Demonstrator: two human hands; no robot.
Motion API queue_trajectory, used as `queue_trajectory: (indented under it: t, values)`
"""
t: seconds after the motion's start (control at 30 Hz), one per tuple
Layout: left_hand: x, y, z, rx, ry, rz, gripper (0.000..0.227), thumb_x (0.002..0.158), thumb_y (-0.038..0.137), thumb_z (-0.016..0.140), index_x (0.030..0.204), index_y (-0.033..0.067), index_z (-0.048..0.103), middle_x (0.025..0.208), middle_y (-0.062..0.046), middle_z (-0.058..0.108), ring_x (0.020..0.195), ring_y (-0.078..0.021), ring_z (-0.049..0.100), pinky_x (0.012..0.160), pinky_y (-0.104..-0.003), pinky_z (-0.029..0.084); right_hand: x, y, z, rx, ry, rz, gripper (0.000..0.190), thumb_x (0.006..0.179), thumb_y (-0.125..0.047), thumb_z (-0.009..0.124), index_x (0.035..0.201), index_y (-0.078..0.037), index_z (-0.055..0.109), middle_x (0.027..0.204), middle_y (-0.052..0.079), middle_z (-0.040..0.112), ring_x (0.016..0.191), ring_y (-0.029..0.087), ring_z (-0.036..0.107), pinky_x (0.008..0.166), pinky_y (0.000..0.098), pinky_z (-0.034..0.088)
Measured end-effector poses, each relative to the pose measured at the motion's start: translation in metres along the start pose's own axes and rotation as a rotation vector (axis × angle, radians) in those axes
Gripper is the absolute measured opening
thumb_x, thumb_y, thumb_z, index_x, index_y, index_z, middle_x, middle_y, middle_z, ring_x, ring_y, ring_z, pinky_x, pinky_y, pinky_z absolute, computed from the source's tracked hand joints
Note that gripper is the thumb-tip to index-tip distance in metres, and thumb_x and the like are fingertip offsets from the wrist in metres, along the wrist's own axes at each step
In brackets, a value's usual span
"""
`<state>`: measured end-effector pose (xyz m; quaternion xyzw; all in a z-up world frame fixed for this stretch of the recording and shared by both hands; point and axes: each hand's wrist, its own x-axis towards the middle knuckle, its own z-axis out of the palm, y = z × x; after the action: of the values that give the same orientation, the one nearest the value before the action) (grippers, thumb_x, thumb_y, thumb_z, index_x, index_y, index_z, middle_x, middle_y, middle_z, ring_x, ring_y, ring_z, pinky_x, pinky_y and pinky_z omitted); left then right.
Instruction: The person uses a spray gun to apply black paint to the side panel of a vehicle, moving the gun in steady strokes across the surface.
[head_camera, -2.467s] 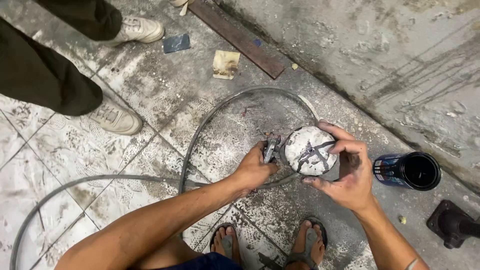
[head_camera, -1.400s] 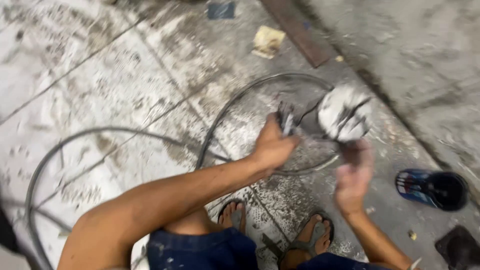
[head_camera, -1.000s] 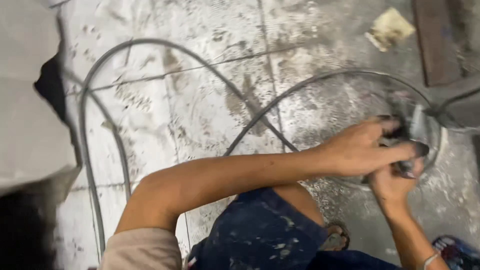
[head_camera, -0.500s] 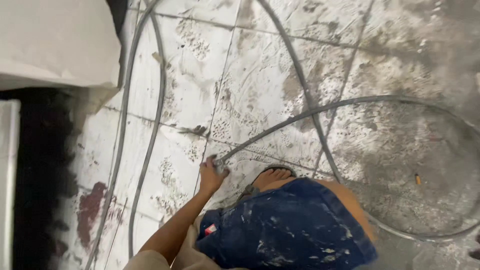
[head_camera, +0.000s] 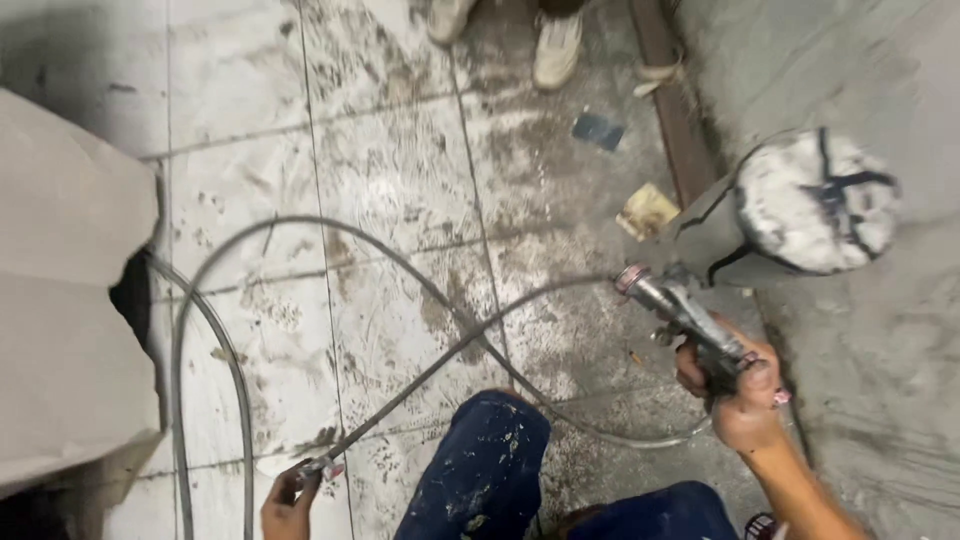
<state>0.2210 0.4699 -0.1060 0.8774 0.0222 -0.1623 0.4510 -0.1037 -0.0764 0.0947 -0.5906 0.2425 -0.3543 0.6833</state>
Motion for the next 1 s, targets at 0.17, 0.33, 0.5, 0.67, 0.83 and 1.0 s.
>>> queue_trajectory:
  t: [0.17, 0.33, 0.5, 0.67, 0.83, 1.0]
  values:
    - [-0.07, 0.316, -0.058, -0.105, 0.297, 0.171, 0.022, 0.101, 0.003, 0.063, 0.122, 0.0002, 0.067, 0.087, -0.007, 0.073, 0.092, -0.0125, 0.065, 0.085, -0.025, 0.047, 0.027, -0.16, 0.06, 0.156, -0.089, 0.076, 0.093, 0.092, -0.075, 0.057, 0.124, 0.011, 0.059, 0.056, 0.005, 0.041, 0.046, 0.011, 0.031, 0.04, 0.0272, 0.023]
    - [-0.123, 0.473, -0.08, -0.998, -0.168, 0.246, 0.036, 0.109, 0.044, 0.042, 0.116, 0.0156, 0.064, 0.094, -0.015, 0.076, 0.094, -0.0317, 0.068, 0.09, -0.045, 0.046, 0.053, -0.321, 0.132, 0.353, -0.258, 0.183, 0.102, 0.09, -0.081, 0.046, 0.122, 0.016, 0.056, 0.062, 0.003, 0.036, 0.045, 0.012, 0.028, 0.04, 0.0272, 0.019]
    - [-0.219, 0.662, -0.118, -0.455, -0.396, 0.842, 0.06, 0.087, 0.013, 0.039, 0.146, 0.0114, 0.05, 0.104, -0.004, 0.044, 0.089, -0.0209, 0.04, 0.041, -0.02, 0.045, 0.095, -0.514, 0.242, 0.38, -0.467, 0.043, 0.105, 0.09, -0.087, 0.052, 0.126, 0.012, 0.053, 0.06, -0.001, 0.039, 0.046, 0.01, 0.033, 0.039, 0.0249, 0.029]
    - [-0.278, 0.77, -0.177, -0.7, -0.566, 0.826, 0.047, 0.11, 0.047, 0.049, 0.126, 0.005, 0.066, 0.066, 0.001, 0.052, 0.047, -0.0085, 0.039, 0.052, -0.029, 0.034, 0.101, -0.665, 0.357, 0.315, -0.632, -0.129, 0.076, 0.092, -0.087, 0.05, 0.081, -0.012, 0.051, 0.056, -0.007, 0.039, 0.039, 0.004, 0.032, 0.031, 0.0195, 0.031]
    - [-0.294, 0.79, -0.195, -0.829, -0.582, 0.778, 0.049, 0.108, 0.048, 0.051, 0.117, 0.0008, 0.062, 0.087, -0.006, 0.055, 0.069, -0.0156, 0.048, 0.065, -0.033, 0.037, 0.096, -0.733, 0.421, 0.483, -0.627, -0.063, 0.093, 0.081, -0.076, 0.057, 0.113, 0.011, 0.06, 0.054, 0.003, 0.044, 0.038, 0.01, 0.033, 0.034, 0.0235, 0.029]
    - [-0.301, 0.785, -0.207, -0.942, -0.552, 0.77, 0.054, 0.107, 0.054, 0.052, 0.126, 0.0041, 0.061, 0.081, -0.003, 0.053, 0.057, -0.012, 0.044, 0.057, -0.033, 0.034, 0.08, -0.746, 0.448, 0.532, -0.654, 0.079, 0.096, 0.074, -0.075, 0.055, 0.112, 0.012, 0.057, 0.072, 0.011, 0.05, 0.041, 0.01, 0.027, 0.036, 0.0256, 0.023]
